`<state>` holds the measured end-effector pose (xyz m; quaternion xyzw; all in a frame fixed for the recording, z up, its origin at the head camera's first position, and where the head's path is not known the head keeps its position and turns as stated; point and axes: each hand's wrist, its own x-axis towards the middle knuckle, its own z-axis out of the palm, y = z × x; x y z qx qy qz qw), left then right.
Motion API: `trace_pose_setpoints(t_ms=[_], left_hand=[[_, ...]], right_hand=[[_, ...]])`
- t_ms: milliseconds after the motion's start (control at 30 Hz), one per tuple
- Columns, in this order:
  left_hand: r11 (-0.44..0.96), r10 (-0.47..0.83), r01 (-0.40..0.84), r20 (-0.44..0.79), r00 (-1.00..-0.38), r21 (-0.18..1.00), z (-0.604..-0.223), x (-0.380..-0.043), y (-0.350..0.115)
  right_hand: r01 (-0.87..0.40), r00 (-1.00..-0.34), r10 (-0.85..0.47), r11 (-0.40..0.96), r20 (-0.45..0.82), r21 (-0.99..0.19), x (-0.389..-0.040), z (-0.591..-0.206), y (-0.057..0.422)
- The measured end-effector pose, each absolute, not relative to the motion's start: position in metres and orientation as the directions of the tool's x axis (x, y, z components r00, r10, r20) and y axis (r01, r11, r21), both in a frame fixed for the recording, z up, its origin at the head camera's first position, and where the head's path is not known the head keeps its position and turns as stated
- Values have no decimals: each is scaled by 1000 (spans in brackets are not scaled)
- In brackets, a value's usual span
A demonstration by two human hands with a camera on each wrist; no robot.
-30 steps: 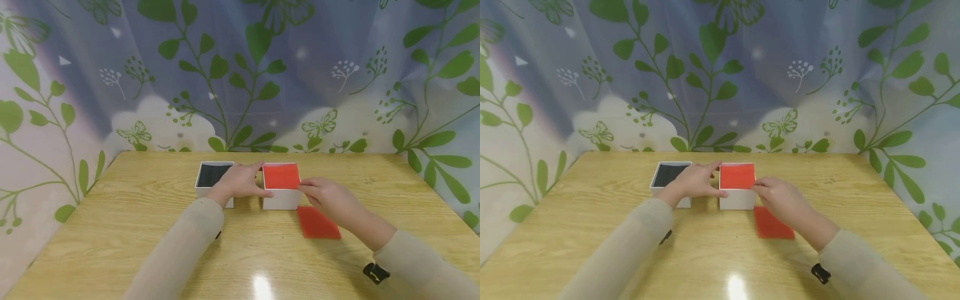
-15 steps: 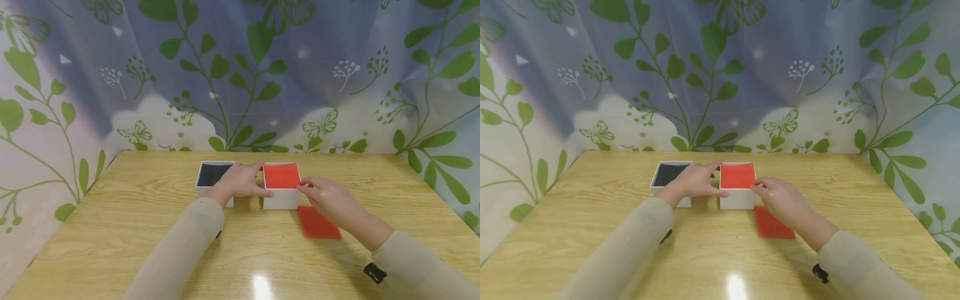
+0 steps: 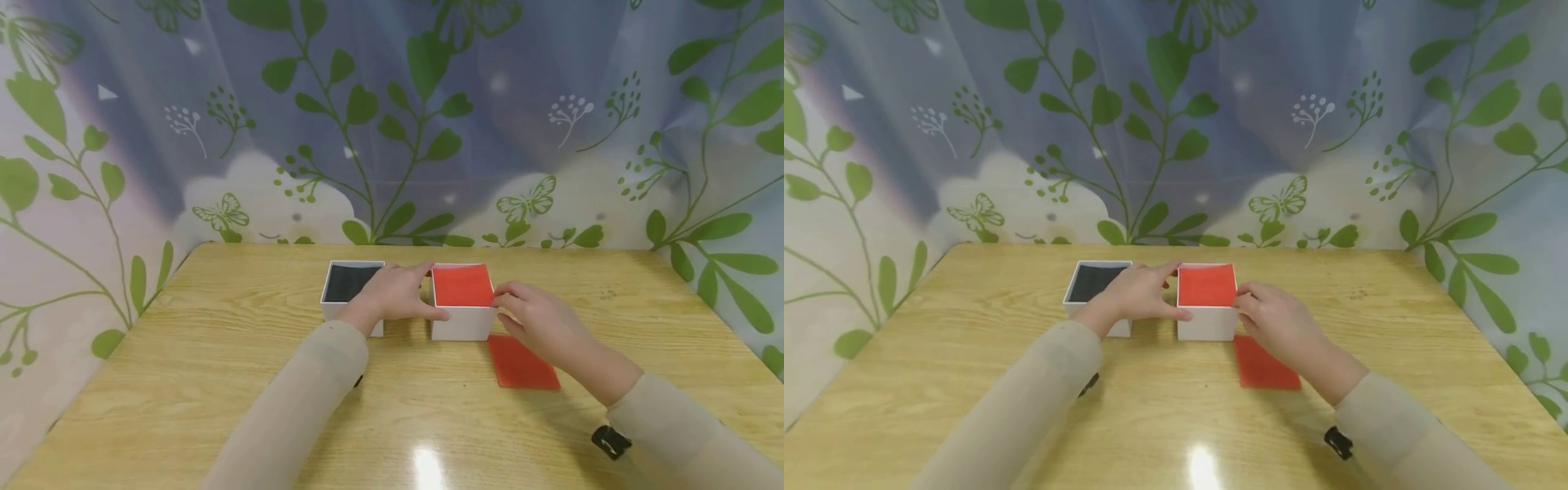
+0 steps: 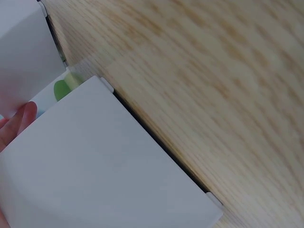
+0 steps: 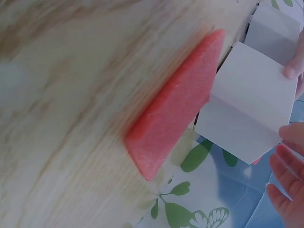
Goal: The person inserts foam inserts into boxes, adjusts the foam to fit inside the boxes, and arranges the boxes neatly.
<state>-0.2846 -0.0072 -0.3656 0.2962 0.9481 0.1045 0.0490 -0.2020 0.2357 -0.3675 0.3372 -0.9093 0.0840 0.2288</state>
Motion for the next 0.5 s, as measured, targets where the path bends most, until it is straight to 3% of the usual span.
trace_pose_setpoints(t_ms=[267, 500], left_hand=[[809, 564, 543, -36, -825, 226, -367, -286, -8], [802, 568, 547, -25, -823, 240, -368, -287, -7]], right_hand=[[-545, -816, -521, 838, 252, -34, -207, -359, 229], [-508, -856, -510, 860, 89, 40, -223, -351, 221]])
